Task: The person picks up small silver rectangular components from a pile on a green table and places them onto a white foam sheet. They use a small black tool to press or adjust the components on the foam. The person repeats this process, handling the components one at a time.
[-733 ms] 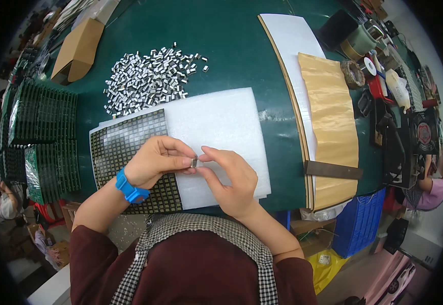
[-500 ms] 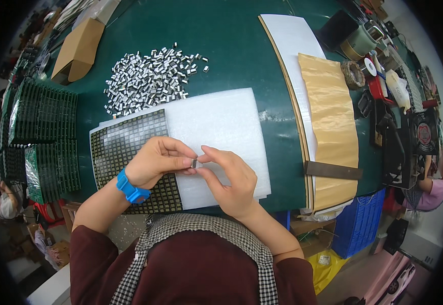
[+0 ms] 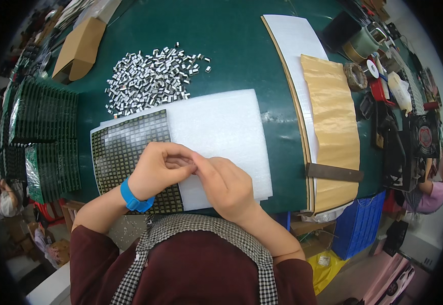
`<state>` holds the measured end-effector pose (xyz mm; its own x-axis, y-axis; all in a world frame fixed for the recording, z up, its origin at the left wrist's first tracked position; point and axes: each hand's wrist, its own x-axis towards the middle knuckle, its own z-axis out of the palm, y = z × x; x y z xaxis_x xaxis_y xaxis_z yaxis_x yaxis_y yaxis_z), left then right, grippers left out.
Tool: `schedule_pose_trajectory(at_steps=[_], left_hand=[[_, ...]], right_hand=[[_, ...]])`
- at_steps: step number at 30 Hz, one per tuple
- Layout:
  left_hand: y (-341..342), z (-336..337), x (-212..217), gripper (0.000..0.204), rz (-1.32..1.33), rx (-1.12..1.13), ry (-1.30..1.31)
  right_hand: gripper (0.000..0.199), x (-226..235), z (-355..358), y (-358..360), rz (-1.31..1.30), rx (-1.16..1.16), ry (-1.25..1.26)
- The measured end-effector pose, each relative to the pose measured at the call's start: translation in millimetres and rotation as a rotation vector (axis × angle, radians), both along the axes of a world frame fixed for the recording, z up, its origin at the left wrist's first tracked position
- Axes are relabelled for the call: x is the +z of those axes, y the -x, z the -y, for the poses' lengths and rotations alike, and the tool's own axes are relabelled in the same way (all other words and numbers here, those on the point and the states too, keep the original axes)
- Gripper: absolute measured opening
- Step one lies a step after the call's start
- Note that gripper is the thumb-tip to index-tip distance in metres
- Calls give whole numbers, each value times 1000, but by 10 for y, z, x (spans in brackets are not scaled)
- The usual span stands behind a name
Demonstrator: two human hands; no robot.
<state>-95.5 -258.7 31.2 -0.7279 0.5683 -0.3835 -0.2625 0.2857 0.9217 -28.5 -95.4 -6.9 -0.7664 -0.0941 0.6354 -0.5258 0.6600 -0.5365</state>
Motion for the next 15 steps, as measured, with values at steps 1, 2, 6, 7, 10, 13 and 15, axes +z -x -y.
schedule_pose_trajectory(at_steps=[1,2,6,7,10,13,15], left_hand=[[-15,4,4,19,-56,-16,40],[-24,5,25,19,-138,-51,94],[6,37,47,19,-136,-114,121],[37,68,31,19,-52,-108,83],[246,154,16,20,46,-52,-7],[573,262,-68,30,-740,76,342],[725,303,-163,30,-959,90,342]], right_hand=[[43,-1,5,3,2,24,-12],[43,-1,9,3,4,48,-23],[40,-19,19,-10,59,97,51],[37,-27,18,-28,155,102,183],[32,-39,5,-61,427,75,546],[27,-24,-4,-35,601,25,773],[26,-14,-28,-16,635,45,828]])
